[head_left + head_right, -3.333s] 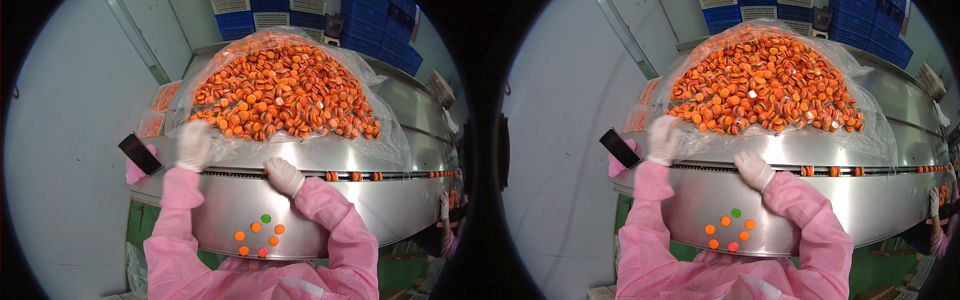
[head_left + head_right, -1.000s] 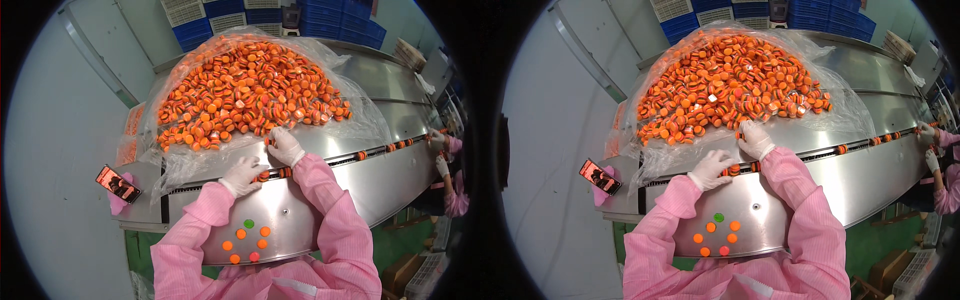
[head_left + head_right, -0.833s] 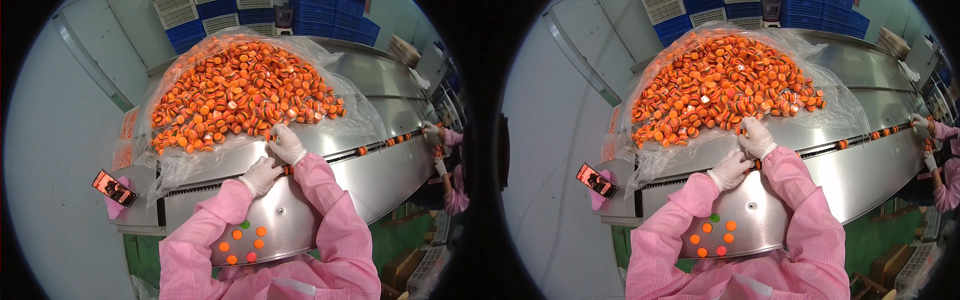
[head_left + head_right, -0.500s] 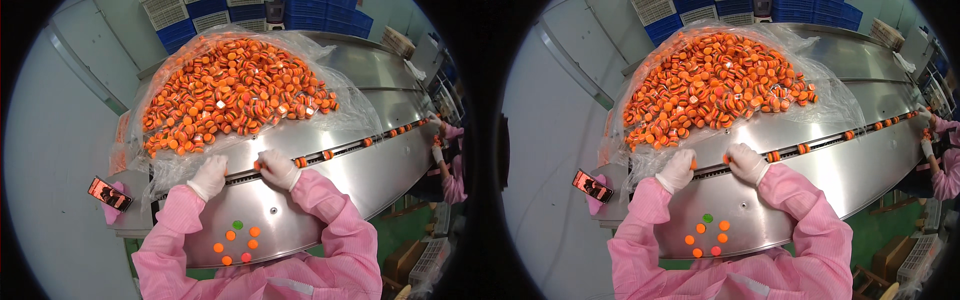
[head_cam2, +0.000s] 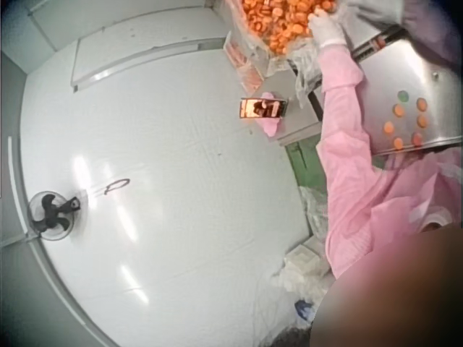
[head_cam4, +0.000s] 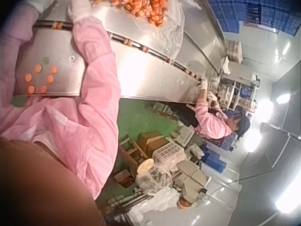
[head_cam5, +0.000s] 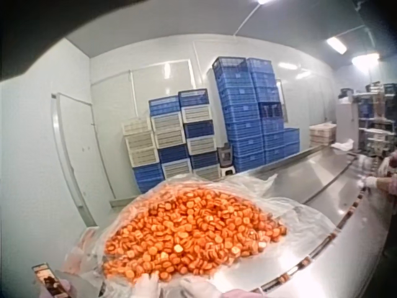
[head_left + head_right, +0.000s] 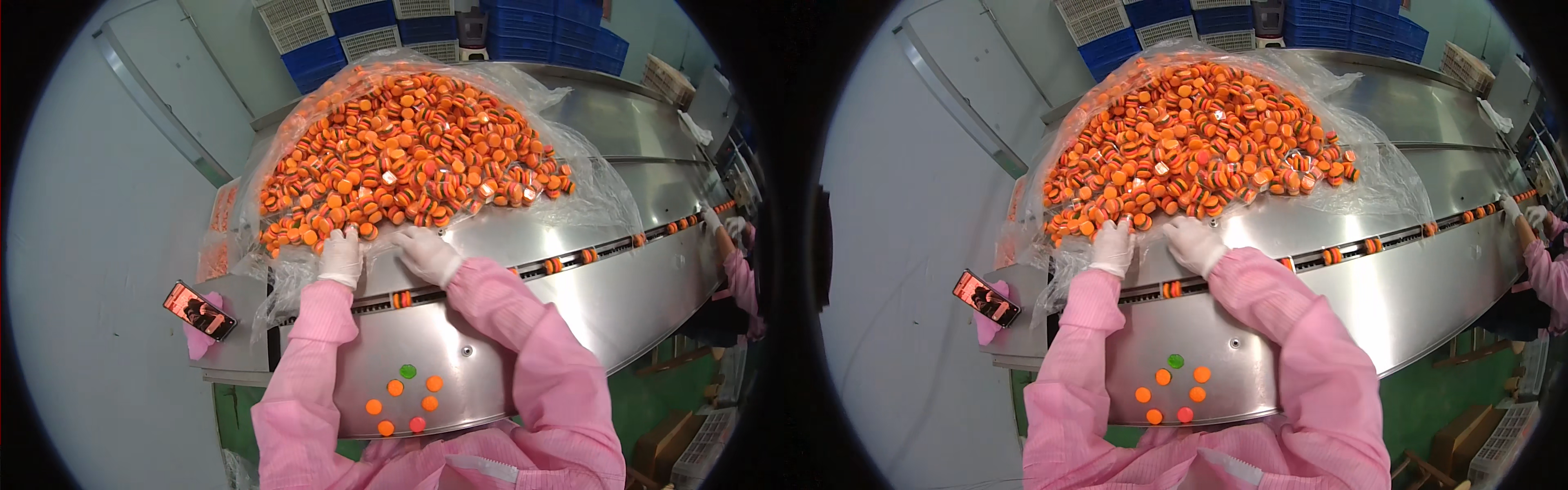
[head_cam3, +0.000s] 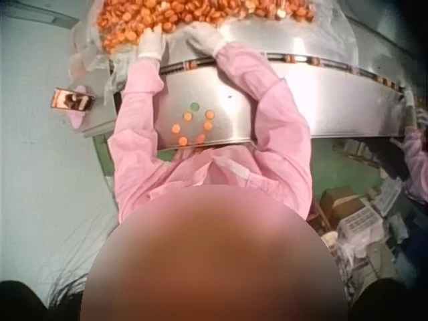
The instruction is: The person places small, round, orange and pink candies onto a moving conveyor belt. They pick up candies from a large pile on a stainless steel table and arrange them in a single file line on the belt. The person wears white gloves and a pink protective suit.
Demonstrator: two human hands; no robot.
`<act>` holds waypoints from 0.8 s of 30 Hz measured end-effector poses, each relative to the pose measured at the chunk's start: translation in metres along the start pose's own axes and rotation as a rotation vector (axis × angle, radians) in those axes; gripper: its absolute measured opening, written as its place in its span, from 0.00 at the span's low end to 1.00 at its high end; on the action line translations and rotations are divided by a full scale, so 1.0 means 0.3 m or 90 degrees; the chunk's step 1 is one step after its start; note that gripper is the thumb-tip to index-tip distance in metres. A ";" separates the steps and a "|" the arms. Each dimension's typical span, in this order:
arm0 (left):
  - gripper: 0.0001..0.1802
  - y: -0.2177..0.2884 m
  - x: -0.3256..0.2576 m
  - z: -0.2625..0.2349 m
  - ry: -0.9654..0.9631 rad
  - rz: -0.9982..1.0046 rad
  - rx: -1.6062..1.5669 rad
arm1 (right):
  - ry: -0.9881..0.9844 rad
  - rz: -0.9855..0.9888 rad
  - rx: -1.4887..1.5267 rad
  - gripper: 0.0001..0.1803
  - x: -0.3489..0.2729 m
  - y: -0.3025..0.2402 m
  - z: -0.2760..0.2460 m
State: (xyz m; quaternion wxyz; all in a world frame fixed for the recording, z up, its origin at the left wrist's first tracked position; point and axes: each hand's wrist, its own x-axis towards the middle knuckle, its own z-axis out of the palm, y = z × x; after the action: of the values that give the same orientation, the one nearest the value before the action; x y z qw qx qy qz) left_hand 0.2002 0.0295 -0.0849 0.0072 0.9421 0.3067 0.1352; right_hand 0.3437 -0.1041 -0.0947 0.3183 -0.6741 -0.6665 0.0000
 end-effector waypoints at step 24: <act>0.13 0.010 0.003 0.004 -0.007 -0.040 -0.179 | -0.156 0.061 -0.272 0.37 -0.339 -0.214 -0.049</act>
State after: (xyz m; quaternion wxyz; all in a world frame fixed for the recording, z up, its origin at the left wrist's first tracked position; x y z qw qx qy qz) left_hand 0.2030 0.0276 -0.0855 0.1452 0.9225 0.3137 0.1717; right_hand 0.2810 -0.2077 -0.0986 0.0848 -0.7520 -0.6522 -0.0439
